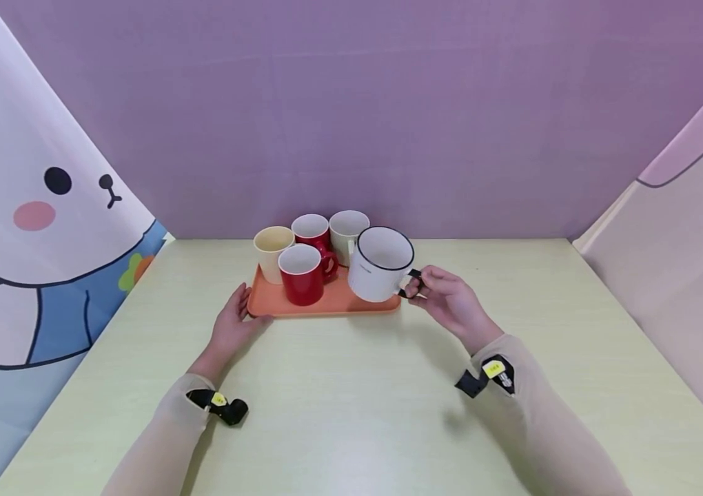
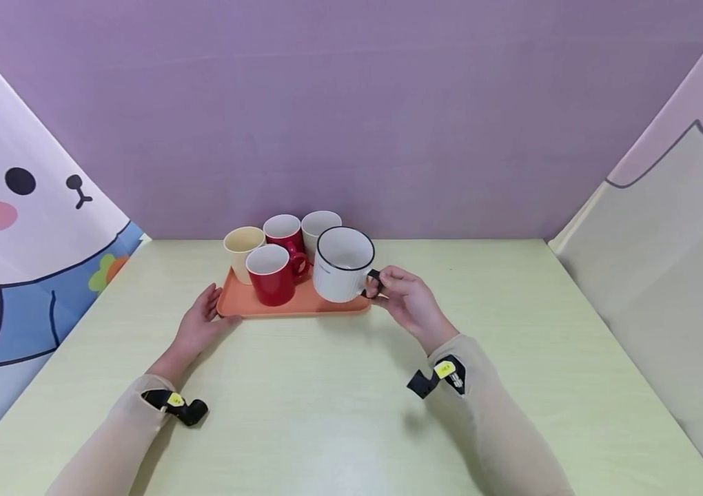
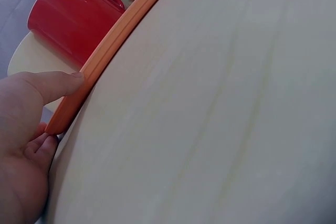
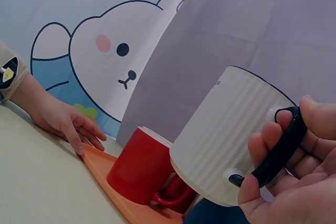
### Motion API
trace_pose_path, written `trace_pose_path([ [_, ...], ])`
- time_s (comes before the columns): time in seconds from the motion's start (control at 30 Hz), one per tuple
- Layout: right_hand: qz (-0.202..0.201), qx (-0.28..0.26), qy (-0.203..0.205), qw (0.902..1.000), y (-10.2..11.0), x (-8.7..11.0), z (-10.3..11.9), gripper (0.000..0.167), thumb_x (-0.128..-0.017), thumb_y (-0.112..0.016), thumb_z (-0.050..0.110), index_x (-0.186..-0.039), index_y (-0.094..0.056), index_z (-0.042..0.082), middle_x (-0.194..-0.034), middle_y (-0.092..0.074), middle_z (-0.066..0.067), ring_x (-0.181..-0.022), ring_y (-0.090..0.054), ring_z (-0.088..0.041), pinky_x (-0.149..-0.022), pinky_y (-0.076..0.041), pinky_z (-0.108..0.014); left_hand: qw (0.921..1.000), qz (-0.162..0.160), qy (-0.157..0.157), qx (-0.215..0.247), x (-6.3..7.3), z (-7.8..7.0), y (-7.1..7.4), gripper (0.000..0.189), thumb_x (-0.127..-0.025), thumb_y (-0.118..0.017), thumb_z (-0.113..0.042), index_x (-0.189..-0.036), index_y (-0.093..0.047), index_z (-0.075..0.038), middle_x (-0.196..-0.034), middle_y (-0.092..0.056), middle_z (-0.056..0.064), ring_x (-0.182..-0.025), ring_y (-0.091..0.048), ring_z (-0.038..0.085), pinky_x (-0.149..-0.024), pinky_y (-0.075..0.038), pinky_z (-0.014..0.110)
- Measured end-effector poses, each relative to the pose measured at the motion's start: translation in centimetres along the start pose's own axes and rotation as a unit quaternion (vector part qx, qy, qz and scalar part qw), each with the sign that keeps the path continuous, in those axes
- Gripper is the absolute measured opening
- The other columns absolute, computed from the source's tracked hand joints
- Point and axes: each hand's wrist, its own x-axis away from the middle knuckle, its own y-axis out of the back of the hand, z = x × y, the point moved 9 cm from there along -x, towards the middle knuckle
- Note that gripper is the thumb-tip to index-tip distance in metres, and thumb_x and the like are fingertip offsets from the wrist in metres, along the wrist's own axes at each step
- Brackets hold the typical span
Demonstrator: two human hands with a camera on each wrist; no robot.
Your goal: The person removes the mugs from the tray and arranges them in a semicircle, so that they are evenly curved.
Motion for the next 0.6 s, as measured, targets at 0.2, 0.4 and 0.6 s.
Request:
trace_pose_path([
  [0.2,0.017,0.003,0.007,0.9998,1.2,1.7,1.2,0.039,-0.107,-0.034,0.004,-0.087,-0.067,0.009,-0.088,-0.065,-0.003,-0.085,-0.058,-0.016,-0.084,-0.045,-0.032,1.0000,0.000,-0.001,0.000,0.0,0.0,0.0,0.094,-0.092,-0.071,-0.011,-0.159,-0.005,-0.001,-0.162,-0.020,0.022,-0.147,-0.025,0.037,-0.119,-0.027,0.045],
  [0.4,0.029,-0.010,-0.001,0.9995,2.9,3.5,1.5,0.042,-0.108,-0.028,0.002,-0.089,-0.066,0.006,-0.090,-0.064,-0.005,-0.086,-0.057,-0.018,-0.084,-0.044,-0.031,1.0000,-0.002,-0.003,-0.002,-0.1,0.1,0.1,0.093,-0.092,-0.070,-0.010,-0.159,-0.006,0.000,-0.161,-0.020,0.023,-0.147,-0.025,0.037,-0.119,-0.028,0.044],
  [0.6,0.044,-0.016,-0.011,0.9988,4.4,5.4,1.3,0.043,-0.108,-0.025,0.001,-0.092,-0.065,0.004,-0.092,-0.066,-0.005,-0.088,-0.058,-0.018,-0.085,-0.046,-0.031,1.0000,0.001,-0.006,-0.003,-0.1,0.0,0.0,0.092,-0.093,-0.070,-0.009,-0.158,-0.005,0.001,-0.161,-0.021,0.023,-0.146,-0.026,0.038,-0.119,-0.027,0.045],
])
